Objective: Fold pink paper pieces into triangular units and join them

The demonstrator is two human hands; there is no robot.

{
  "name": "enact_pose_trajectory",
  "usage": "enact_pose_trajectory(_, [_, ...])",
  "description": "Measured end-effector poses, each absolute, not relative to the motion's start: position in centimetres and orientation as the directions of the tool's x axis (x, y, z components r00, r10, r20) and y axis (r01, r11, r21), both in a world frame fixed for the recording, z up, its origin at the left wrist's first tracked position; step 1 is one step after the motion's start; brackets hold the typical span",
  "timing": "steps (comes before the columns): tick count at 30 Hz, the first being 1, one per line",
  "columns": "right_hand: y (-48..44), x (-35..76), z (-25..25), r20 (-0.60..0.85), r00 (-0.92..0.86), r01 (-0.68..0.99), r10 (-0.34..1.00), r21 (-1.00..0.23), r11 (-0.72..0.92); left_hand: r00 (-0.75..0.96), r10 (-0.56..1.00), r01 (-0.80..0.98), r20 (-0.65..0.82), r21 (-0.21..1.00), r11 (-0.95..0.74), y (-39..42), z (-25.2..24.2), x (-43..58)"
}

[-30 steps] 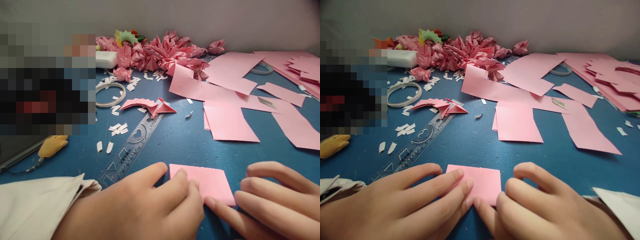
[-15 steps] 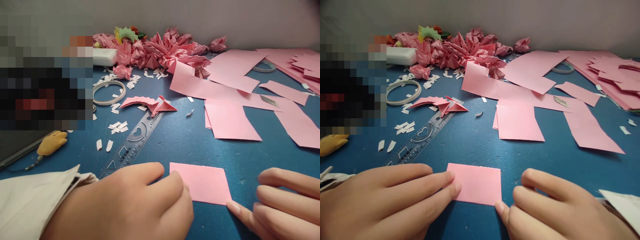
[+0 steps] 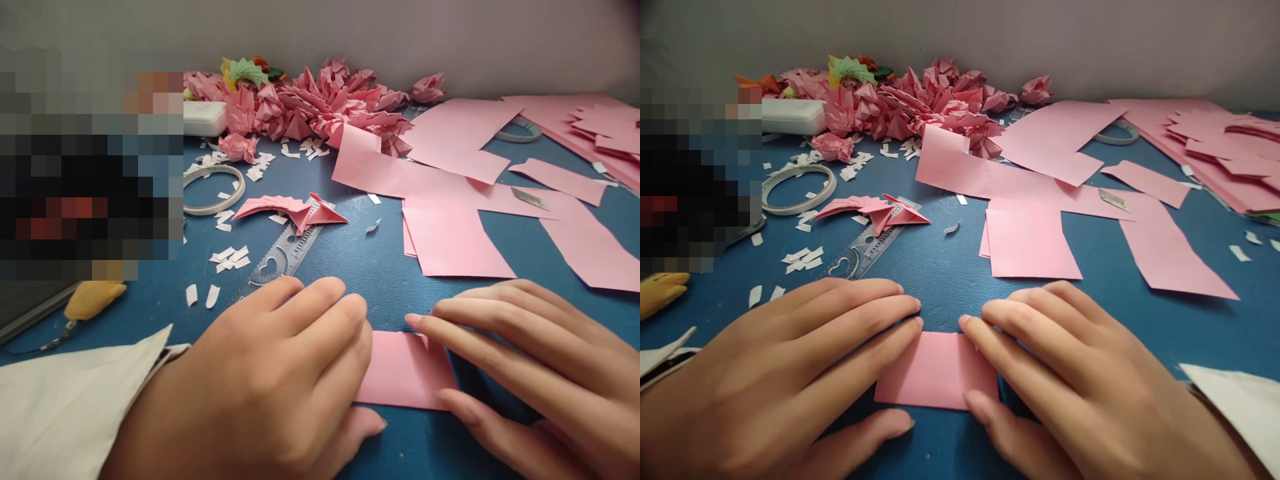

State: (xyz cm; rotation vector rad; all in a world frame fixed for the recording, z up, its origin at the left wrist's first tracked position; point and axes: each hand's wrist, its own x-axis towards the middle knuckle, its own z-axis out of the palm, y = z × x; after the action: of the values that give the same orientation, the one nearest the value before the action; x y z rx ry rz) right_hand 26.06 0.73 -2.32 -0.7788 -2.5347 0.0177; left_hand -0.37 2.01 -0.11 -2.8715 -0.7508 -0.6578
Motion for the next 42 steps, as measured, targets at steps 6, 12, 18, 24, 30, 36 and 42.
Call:
enact_pose_trajectory(6, [0.8,26.6,-2.2,0.436,-0.751,0.478,0.496,-0.159,0.864,0.735,0.394,0.491,0.553,-0.032,-0.871,1.6,1.0,0.2])
enact_pose_trajectory(12, [0.9,27.1,-2.0,0.415,-0.787,0.437,0.457,-0.148,0.887,0.781,0.338,0.406,0.525,-0.015,-0.914,1.6,1.4,0.4])
enact_pose_trajectory(18, [0.7,26.6,-2.2,0.405,-0.748,0.492,0.525,-0.193,0.849,0.845,0.306,0.335,0.438,0.013,-0.942,1.3,0.8,-0.2])
enact_pose_trajectory(24, [0.3,26.3,-2.0,0.427,-0.637,0.571,0.642,-0.297,0.765,0.789,0.357,0.406,0.5,0.011,-0.914,0.8,0.3,-0.1])
enact_pose_trajectory(30, [0.1,25.8,-1.9,0.313,-0.633,0.591,0.708,-0.395,0.703,0.78,0.342,0.418,0.524,-0.029,-0.908,0.9,0.2,0.1])
enact_pose_trajectory(36, [0.5,26.1,-2.5,0.452,-0.547,0.602,0.705,-0.373,0.706,0.816,0.425,0.454,0.392,0.02,-0.891,-0.1,-0.8,-0.4])
enact_pose_trajectory(42, [0.1,27.1,-2.5,0.533,-0.685,0.517,0.497,-0.126,0.847,0.823,0.459,0.469,0.335,0.057,-0.882,0.0,0.2,0.2])
